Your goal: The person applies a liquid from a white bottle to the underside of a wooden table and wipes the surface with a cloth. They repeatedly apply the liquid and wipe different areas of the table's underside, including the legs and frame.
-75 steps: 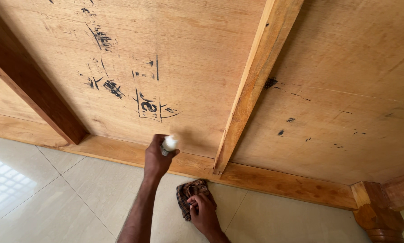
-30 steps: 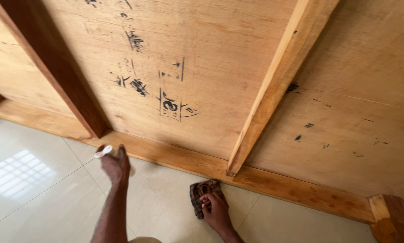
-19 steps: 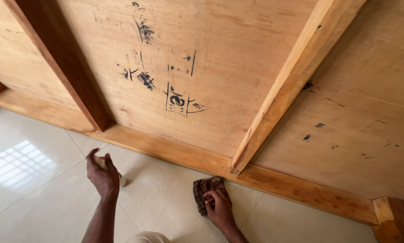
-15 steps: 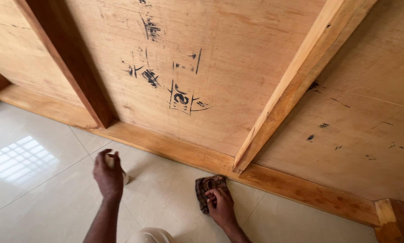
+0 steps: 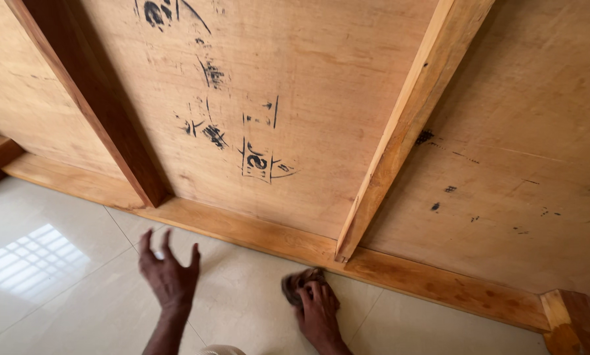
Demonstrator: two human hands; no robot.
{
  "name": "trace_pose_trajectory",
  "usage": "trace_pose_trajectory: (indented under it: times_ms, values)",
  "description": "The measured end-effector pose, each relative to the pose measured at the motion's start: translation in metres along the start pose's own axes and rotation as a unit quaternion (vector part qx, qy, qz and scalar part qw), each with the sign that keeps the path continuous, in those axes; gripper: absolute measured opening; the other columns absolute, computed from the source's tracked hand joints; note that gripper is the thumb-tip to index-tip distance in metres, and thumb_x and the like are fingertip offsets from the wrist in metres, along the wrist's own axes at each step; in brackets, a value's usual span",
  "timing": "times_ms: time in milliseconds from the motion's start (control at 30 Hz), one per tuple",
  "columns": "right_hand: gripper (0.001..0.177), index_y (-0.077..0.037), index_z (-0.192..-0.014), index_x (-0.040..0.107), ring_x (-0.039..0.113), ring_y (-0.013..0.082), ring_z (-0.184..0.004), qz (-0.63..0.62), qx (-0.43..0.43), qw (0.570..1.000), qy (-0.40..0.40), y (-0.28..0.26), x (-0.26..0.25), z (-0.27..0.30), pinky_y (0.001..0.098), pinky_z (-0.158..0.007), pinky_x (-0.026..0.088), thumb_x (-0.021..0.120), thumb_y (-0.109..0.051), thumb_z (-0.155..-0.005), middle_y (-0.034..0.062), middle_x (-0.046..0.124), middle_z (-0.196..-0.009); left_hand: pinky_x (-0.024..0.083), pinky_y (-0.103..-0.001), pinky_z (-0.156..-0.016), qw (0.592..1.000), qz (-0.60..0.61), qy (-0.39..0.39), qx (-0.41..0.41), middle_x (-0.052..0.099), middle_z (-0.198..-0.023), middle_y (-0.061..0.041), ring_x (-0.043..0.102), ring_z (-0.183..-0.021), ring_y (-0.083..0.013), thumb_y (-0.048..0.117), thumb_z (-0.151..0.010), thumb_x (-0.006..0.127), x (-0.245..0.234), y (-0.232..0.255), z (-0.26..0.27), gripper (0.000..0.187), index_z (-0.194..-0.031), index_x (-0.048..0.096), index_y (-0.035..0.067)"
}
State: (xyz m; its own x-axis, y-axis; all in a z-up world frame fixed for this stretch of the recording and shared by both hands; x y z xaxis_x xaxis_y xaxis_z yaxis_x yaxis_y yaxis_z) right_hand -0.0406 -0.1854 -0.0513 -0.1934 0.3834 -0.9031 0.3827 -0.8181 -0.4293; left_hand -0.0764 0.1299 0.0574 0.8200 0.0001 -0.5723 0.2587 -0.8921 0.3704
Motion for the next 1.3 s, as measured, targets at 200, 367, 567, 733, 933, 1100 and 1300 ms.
trace_pose_trajectory:
  times_ms: [200, 367, 567, 733, 933, 1100, 1300]
  values:
    - [0.026, -0.005, -0.121, 0.059, 0.062, 0.0356, -0.111, -0.13, 0.123, 0.943, 0.28, 0.017, -0.032, -0.022, 0.0463, -0.092, 0.053, 0.061, -0.018, -0.099, 0.013, 0.063, -0.117, 0.051, -0.046, -0.107, 0.931, 0.139, -0.289, 0.172, 0.048, -0.153, -0.008, 0.056, -0.129, -0.032, 0.016, -0.088, 0.072, 0.093, 0.068, 0.019, 0.039, -0.126, 0.064, 0.018]
    - [0.029, -0.004, -0.122, 0.056, 0.056, 0.0372, -0.118, -0.017, 0.078, 0.955, 0.286, -0.002, -0.06, -0.055, 0.0481, -0.097, 0.048, 0.059, -0.015, -0.095, 0.0179, 0.056, -0.128, 0.045, -0.051, -0.111, 0.8, -0.029, -0.566, 0.197, 0.032, -0.158, -0.017, 0.038, -0.144, -0.0344, 0.036, -0.09, 0.075, 0.171, 0.11, 0.086, 0.072, -0.149, 0.041, 0.012]
    - [0.066, 0.001, -0.151, 0.04, 0.027, 0.0451, -0.148, 0.077, 0.025, 0.988, 0.133, 0.025, 0.009, -0.095, 0.0522, -0.115, 0.022, 0.06, -0.012, -0.09, 0.0234, 0.033, -0.162, 0.039, -0.055, -0.115, 0.752, -0.103, -0.624, 0.183, -0.006, -0.169, -0.03, 0.002, -0.157, -0.0437, 0.036, -0.093, 0.074, 0.198, 0.132, 0.114, 0.101, -0.164, 0.009, 0.005]
    - [0.056, -0.002, -0.15, 0.044, 0.025, 0.0361, -0.153, 0.052, -0.067, 0.991, 0.103, 0.024, 0.039, -0.124, 0.048, -0.123, 0.019, 0.053, -0.007, -0.095, 0.0153, 0.035, -0.163, 0.046, -0.054, -0.105, 0.824, -0.143, -0.548, 0.02, -0.006, -0.165, -0.04, 0.0, -0.154, -0.0556, 0.026, -0.096, 0.067, 0.22, 0.101, 0.109, 0.091, -0.162, 0.01, -0.002]
    - [0.052, -0.008, -0.151, 0.044, 0.023, 0.0298, -0.155, -0.033, -0.137, 0.99, -0.009, -0.031, 0.035, -0.167, 0.0431, -0.124, 0.021, 0.053, -0.011, -0.1, 0.0105, 0.032, -0.166, 0.047, -0.044, -0.107, 0.828, -0.116, -0.535, -0.119, -0.006, -0.166, -0.038, -0.001, -0.155, -0.0522, 0.024, -0.093, 0.069, 0.213, 0.06, 0.075, 0.095, -0.161, 0.009, -0.007]
    - [0.056, -0.01, -0.154, 0.043, 0.023, 0.0293, -0.154, -0.04, -0.186, 0.98, -0.05, -0.078, 0.049, -0.208, 0.0463, -0.123, 0.02, 0.056, -0.016, -0.099, 0.0108, 0.032, -0.165, 0.044, -0.046, -0.114, 0.955, 0.053, -0.234, -0.177, 0.017, -0.166, -0.035, 0.022, -0.154, -0.0475, 0.015, -0.101, 0.061, 0.213, 0.024, 0.053, 0.064, -0.153, 0.033, -0.008]
    - [0.056, -0.007, -0.153, 0.047, 0.033, 0.0306, -0.152, -0.046, -0.32, 0.946, -0.008, -0.116, 0.095, -0.258, 0.047, -0.124, 0.027, 0.058, -0.022, -0.1, 0.0137, 0.043, -0.16, 0.034, -0.05, -0.12, 0.904, 0.225, -0.118, -0.345, 0.024, -0.16, -0.034, 0.03, -0.148, -0.0499, 0.009, -0.095, 0.053, 0.202, 0.002, 0.027, 0.059, -0.15, 0.039, -0.007]
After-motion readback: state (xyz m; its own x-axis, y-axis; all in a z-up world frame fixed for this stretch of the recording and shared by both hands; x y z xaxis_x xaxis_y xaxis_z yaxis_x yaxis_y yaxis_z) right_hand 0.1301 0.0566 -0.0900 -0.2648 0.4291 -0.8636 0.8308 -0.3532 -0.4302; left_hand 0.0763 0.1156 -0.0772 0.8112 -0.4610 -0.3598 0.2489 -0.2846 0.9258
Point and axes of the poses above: each hand's wrist, its own z-axis away from the middle knuckle, its own x-axis out of the palm, y = z × x, the point moved 5 cm from there along -z, towards the middle knuckle
